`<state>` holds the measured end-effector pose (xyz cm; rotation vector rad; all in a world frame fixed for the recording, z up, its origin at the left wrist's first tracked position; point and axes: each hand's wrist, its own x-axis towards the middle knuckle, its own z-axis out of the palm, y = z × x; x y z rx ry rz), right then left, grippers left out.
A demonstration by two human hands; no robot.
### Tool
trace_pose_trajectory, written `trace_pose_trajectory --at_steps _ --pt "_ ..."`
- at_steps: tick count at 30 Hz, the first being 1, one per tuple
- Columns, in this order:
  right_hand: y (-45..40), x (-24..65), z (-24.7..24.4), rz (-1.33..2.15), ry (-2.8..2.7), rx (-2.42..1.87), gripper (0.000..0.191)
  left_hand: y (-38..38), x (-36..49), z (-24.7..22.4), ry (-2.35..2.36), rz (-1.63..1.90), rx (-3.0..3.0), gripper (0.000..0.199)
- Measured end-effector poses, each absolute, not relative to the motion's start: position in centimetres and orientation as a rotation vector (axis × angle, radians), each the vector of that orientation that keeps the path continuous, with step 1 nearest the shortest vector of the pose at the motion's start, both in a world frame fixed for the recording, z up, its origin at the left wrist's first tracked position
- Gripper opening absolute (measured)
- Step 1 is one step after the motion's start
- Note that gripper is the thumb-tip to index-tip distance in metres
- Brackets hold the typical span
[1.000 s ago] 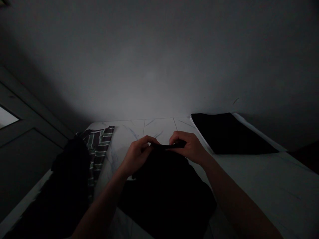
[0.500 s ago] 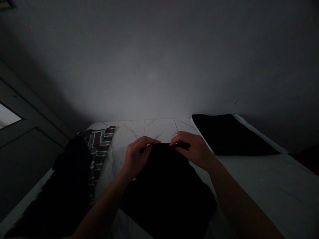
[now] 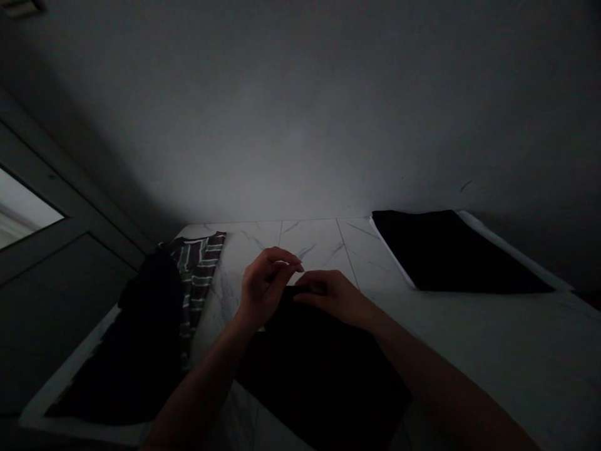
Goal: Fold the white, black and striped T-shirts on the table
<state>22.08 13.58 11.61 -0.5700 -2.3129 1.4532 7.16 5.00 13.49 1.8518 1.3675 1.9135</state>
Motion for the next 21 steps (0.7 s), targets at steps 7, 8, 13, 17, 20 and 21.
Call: trace_pose_trajectory --at_steps 7,8,13,17,20,21 --pt "15.1 23.9 13.5 1.25 -2.133 -0.565 0.014 4.8 4.9 14.6 1.697 1.258 2.149 0.018" --pt "15.2 24.0 13.7 1.227 -2.129 -0.558 0.013 4.9 4.8 14.6 1.707 1.209 2.18 0.011" --pt "15.0 24.2 13.7 1.134 -2.178 -0.544 0.015 4.9 5.5 14.5 1.784 1.085 2.272 0.014" --pt "16.3 25.1 13.8 0.936 -2.327 -0.616 0.019 4.9 4.6 14.3 1.84 1.176 2.132 0.019" --pt "19.5 26.7 15.0 0.775 -2.392 -0.75 0.027 6.0 1.3 14.3 1.959 1.456 1.816 0.019" --pt "20.9 27.2 15.8 0.743 -2.423 -0.788 0.029 6.6 -0.1 14.6 2.01 1.544 1.69 0.02"
